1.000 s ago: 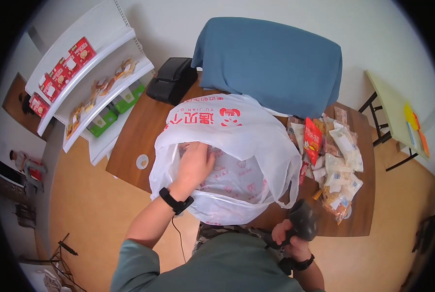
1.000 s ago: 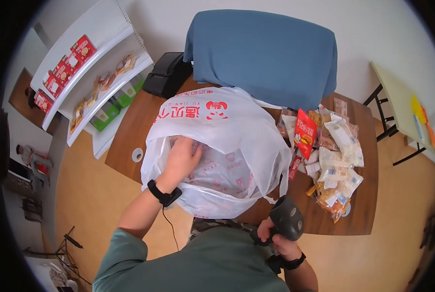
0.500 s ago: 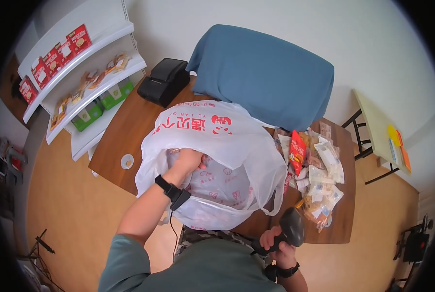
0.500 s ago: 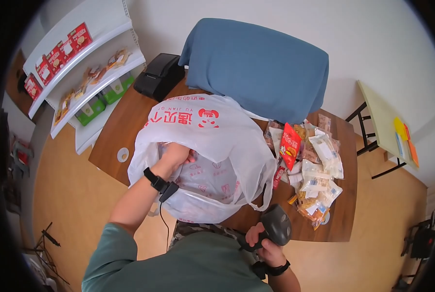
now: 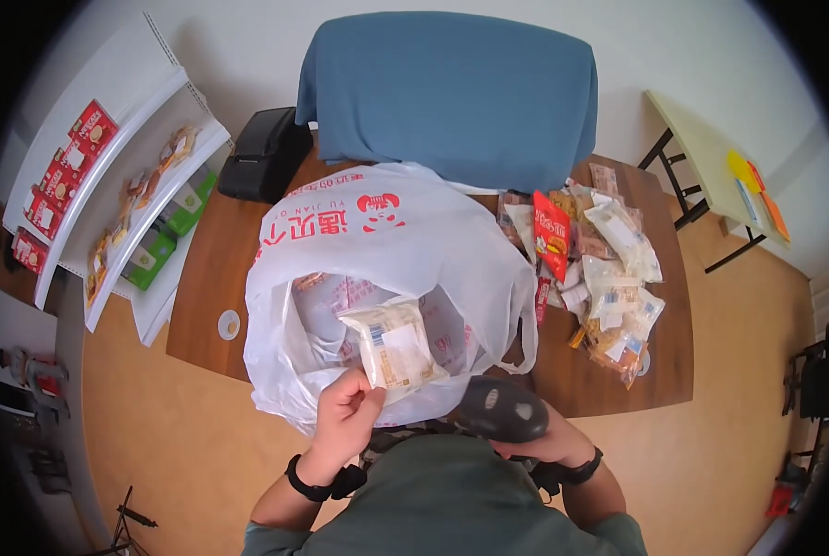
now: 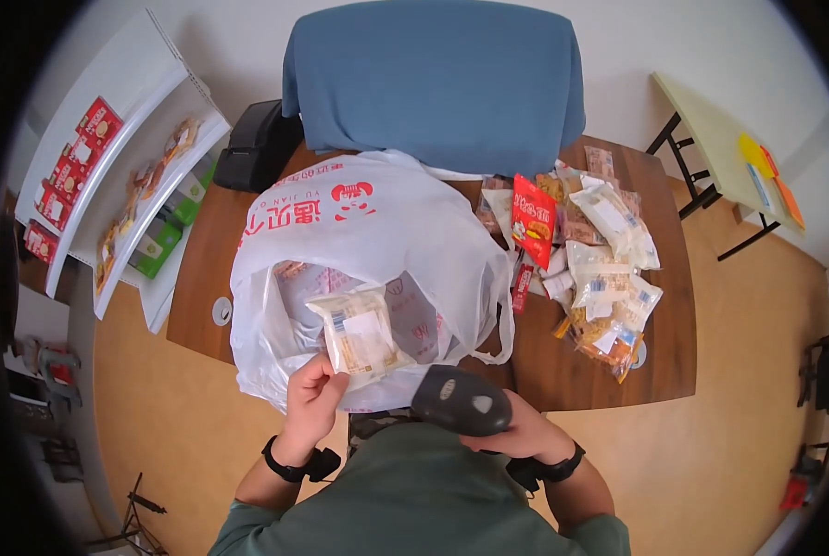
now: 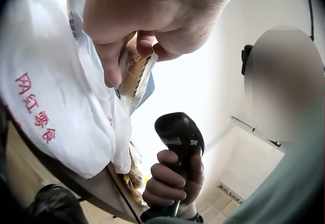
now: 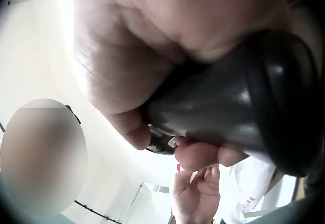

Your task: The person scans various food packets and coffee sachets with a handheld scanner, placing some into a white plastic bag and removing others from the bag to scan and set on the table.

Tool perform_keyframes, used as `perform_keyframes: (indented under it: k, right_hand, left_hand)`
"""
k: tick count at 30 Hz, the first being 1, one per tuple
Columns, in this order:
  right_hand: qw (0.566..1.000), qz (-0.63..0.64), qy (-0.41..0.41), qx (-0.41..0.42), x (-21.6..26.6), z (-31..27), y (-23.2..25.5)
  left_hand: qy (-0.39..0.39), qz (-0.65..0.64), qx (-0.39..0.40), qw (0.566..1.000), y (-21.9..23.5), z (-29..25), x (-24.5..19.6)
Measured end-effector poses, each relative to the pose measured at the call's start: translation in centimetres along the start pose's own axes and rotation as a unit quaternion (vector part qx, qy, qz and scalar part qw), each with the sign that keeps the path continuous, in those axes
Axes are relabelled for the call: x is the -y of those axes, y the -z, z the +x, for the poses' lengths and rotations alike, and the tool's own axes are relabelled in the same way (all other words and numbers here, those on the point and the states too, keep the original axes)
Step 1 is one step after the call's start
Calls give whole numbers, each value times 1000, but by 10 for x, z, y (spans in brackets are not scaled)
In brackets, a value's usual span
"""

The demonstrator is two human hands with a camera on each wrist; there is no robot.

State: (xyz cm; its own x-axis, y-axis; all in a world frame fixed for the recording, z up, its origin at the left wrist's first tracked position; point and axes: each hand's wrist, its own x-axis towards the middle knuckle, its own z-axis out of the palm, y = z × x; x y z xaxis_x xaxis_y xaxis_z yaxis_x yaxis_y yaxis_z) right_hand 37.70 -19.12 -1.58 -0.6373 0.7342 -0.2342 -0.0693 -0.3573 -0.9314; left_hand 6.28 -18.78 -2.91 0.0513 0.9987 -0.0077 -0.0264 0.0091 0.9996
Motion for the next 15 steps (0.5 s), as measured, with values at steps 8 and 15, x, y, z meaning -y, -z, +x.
perform_keyframes:
  k: [8,15]
  right_hand:
    - [996,61,55,-46,0,4,-7]
    - [970,136,197,-49,-41,-27,6]
  left_hand:
    - [-97,151,144,973,-28,7,-20]
    - [104,-105,224,963,-37,19,6]
